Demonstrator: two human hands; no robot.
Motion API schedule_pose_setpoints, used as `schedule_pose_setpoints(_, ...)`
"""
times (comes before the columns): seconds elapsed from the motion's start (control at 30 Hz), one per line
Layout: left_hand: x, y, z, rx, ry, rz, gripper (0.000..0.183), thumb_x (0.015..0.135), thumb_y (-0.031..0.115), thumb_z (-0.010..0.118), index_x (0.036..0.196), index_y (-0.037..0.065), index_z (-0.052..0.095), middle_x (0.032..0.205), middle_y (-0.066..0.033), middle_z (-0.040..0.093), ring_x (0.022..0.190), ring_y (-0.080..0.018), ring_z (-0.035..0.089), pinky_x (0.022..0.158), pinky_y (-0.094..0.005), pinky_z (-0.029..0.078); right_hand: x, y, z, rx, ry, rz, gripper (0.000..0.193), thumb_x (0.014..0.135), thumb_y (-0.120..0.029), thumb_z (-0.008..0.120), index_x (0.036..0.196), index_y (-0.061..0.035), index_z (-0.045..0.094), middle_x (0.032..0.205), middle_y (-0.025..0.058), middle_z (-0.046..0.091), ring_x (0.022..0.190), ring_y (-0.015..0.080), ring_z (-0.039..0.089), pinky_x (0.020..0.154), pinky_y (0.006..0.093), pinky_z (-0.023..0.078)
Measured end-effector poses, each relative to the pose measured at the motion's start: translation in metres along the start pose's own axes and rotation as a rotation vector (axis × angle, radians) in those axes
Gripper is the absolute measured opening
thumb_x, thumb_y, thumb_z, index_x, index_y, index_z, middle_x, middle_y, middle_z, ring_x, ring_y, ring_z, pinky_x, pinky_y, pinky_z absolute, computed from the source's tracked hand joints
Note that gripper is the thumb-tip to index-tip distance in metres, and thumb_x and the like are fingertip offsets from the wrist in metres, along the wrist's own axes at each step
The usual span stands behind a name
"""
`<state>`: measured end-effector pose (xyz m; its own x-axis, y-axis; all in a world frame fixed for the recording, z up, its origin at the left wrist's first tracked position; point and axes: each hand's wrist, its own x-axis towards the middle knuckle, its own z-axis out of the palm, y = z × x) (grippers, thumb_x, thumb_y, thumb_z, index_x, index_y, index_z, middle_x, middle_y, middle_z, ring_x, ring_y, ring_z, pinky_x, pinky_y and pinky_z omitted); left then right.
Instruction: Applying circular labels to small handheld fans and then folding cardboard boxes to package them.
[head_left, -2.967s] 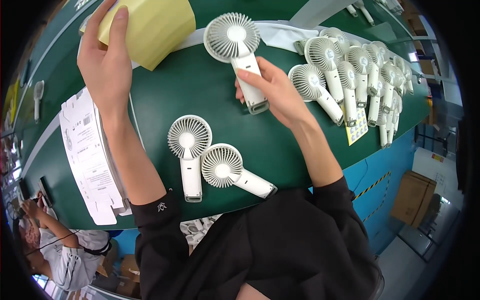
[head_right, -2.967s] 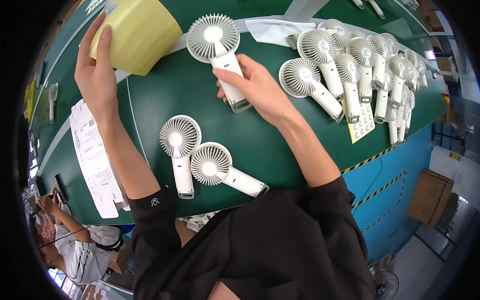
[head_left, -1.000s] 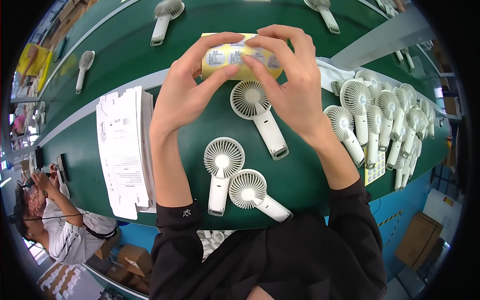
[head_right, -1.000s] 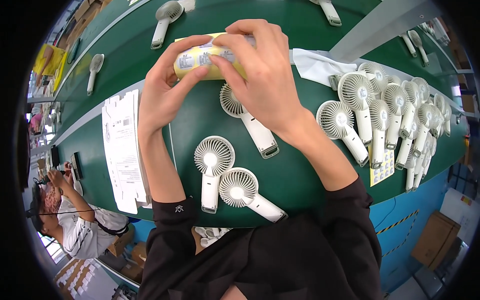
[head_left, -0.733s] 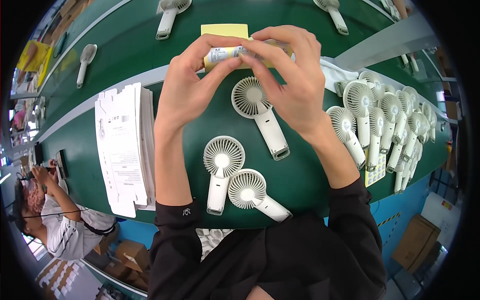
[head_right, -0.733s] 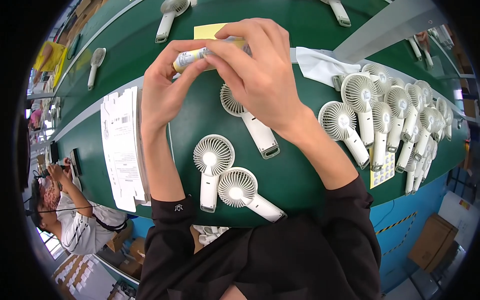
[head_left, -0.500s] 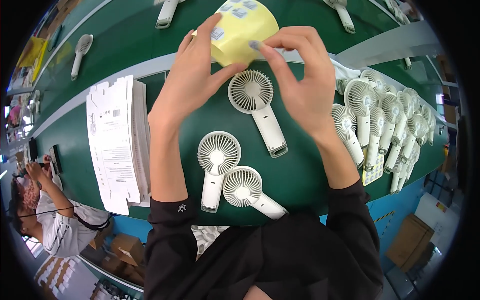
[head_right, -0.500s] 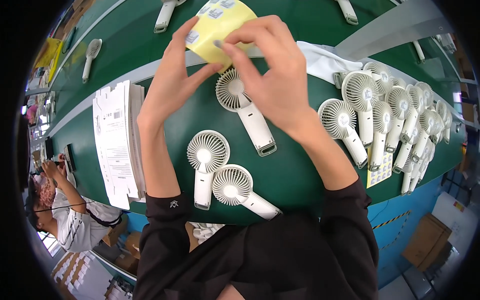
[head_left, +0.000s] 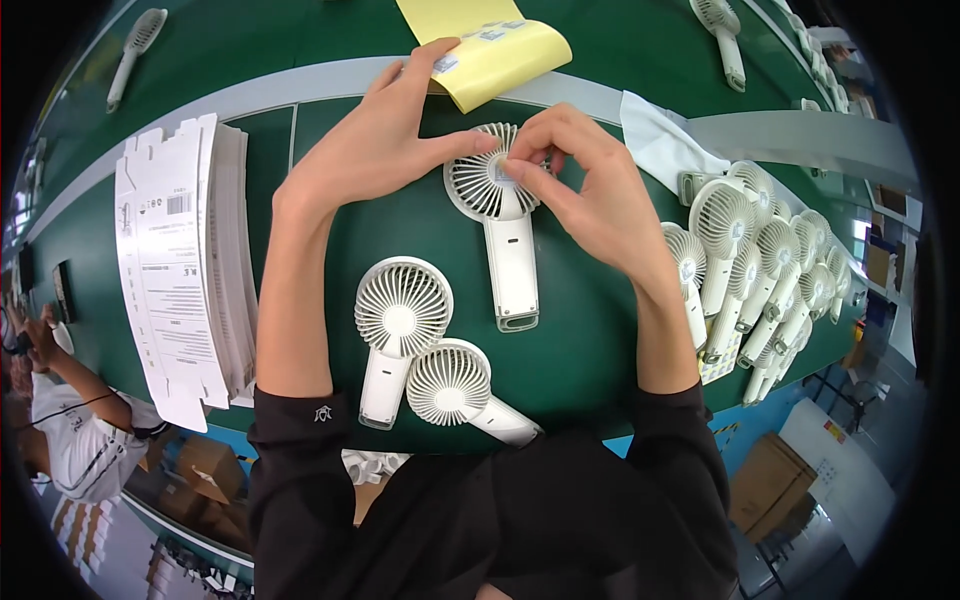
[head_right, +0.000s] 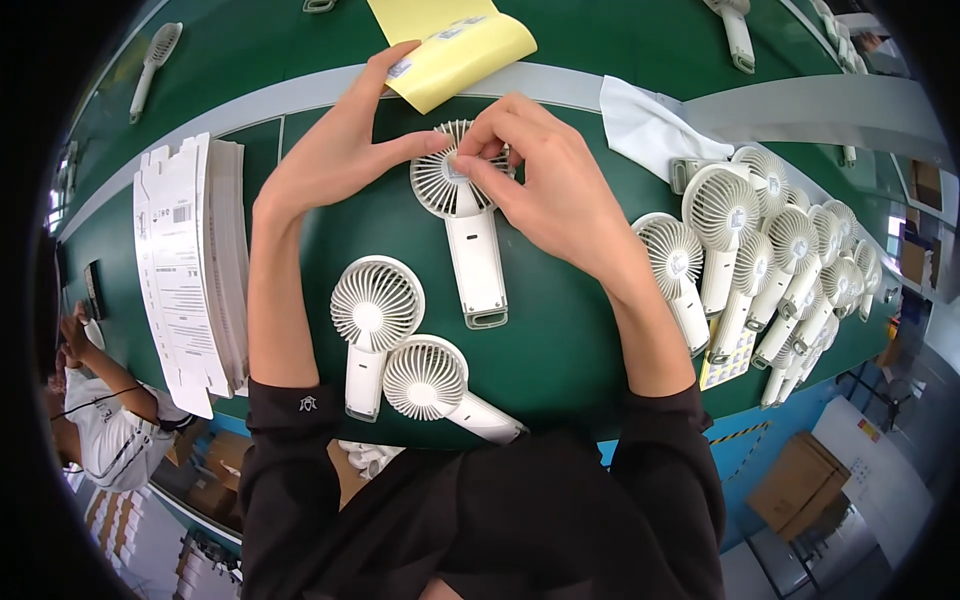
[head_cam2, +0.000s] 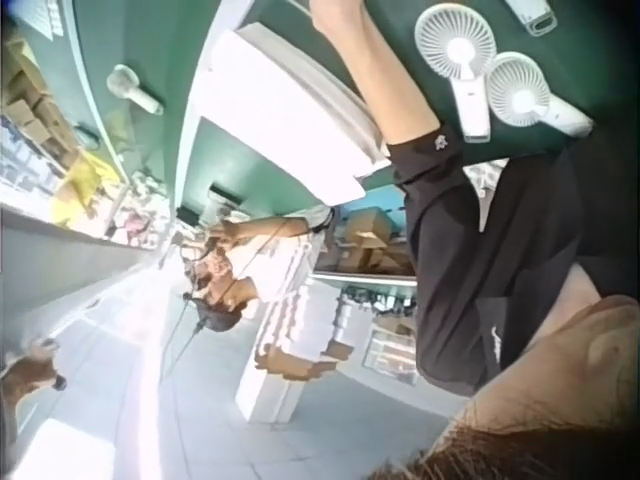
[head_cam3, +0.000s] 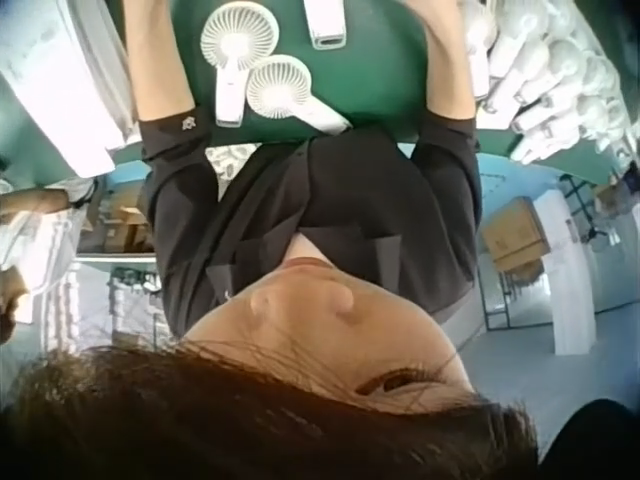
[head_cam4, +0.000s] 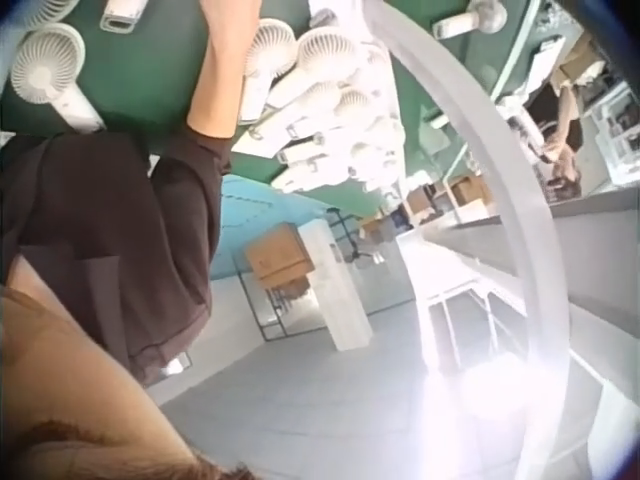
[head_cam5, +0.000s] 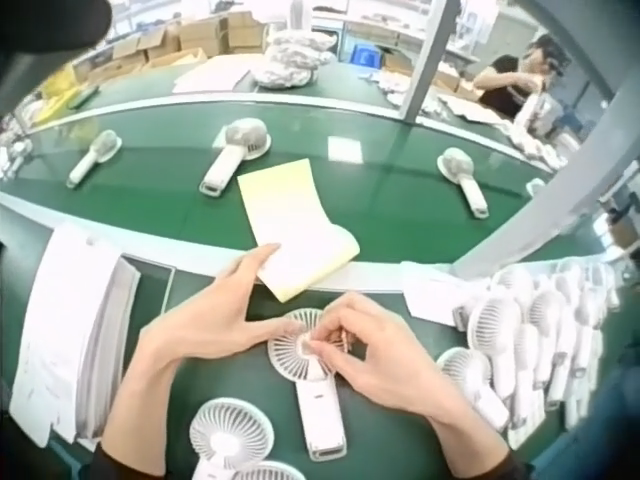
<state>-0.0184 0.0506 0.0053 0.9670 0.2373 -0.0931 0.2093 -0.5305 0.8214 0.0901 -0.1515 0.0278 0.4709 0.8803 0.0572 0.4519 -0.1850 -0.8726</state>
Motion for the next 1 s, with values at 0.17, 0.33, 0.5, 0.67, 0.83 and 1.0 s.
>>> schedule_pose_setpoints(0.17, 0.001, -0.001, 0.0, 0.02, 0.018, 0.029, 0.084, 0.086, 0.032, 0.079, 0.151, 0.005, 0.032, 0.136, -0.0186, 0.055, 0.124, -0.0272, 0.055, 0.106, -0.0352, 0.041, 0.002, 0.002, -0.001, -0.009, 0.001, 0.001, 0.009, 0.087, -0.002, 0.071, 0.092, 0.0007, 0.064, 0.095, 0.0037, 0.062, 0.077, 0.013, 0.054, 0.07, 0.0258, 0.045)
schedule_pose_setpoints(0.33, 0.001, -0.002, 0.002, 0.034, 0.037, 0.048, 0.084, 0.086, 0.031, 0.079, 0.15, 0.006, 0.033, 0.135, -0.0182, 0.056, 0.123, -0.0264, 0.056, 0.106, -0.0344, 0.042, 0.002, 0.002, -0.002, -0.038, 0.001, -0.003, 0.009, 0.087, -0.002, 0.072, 0.093, 0.0015, 0.065, 0.095, 0.004, 0.063, 0.075, 0.0125, 0.054, 0.07, 0.0255, 0.046)
schedule_pose_setpoints(0.5, -0.001, 0.003, 0.0, -0.019, 0.037, 0.111, 0.082, 0.086, 0.031, 0.079, 0.15, 0.006, 0.034, 0.135, -0.0171, 0.057, 0.123, -0.0256, 0.056, 0.105, -0.034, 0.042, 0.002, 0.001, -0.002, -0.031, -0.022, 0.009, 0.009, 0.087, -0.002, 0.071, 0.093, 0.0016, 0.066, 0.096, 0.004, 0.063, 0.075, 0.0123, 0.054, 0.07, 0.0255, 0.046)
schedule_pose_setpoints(0.67, -0.002, 0.005, 0.0, -0.029, 0.033, 0.082, 0.08, 0.086, 0.031, 0.079, 0.149, 0.006, 0.035, 0.134, -0.0164, 0.057, 0.122, -0.0257, 0.056, 0.105, -0.0343, 0.042, 0.003, 0.003, -0.002, -0.02, -0.023, -0.014, 0.009, 0.088, -0.005, 0.071, 0.092, 0.0012, 0.066, 0.094, 0.0044, 0.063, 0.075, 0.014, 0.056, 0.068, 0.0271, 0.046)
schedule_pose_setpoints(0.83, 0.002, 0.027, -0.013, 0.046, -0.019, -0.012, 0.079, 0.09, 0.032, 0.074, 0.145, -0.009, 0.036, 0.144, -0.0294, 0.046, 0.135, -0.0363, 0.046, 0.113, -0.0374, 0.036, 0.003, 0.003, -0.002, -0.031, -0.01, -0.031, 0.01, 0.088, -0.007, 0.071, 0.092, 0.0009, 0.066, 0.093, 0.0052, 0.063, 0.077, 0.016, 0.06, 0.067, 0.0285, 0.047)
schedule_pose_setpoints(1.0, 0.002, 0.025, -0.008, 0.098, 0.013, 0.019, 0.077, 0.09, 0.032, 0.074, 0.145, -0.008, 0.039, 0.141, -0.0282, 0.049, 0.131, -0.0351, 0.051, 0.109, -0.0368, 0.041, 0.002, 0.006, -0.001, -0.074, 0.01, -0.072, 0.011, 0.089, -0.007, 0.071, 0.093, 0.0005, 0.064, 0.092, 0.0059, 0.062, 0.076, 0.0171, 0.061, 0.067, 0.0298, 0.048)
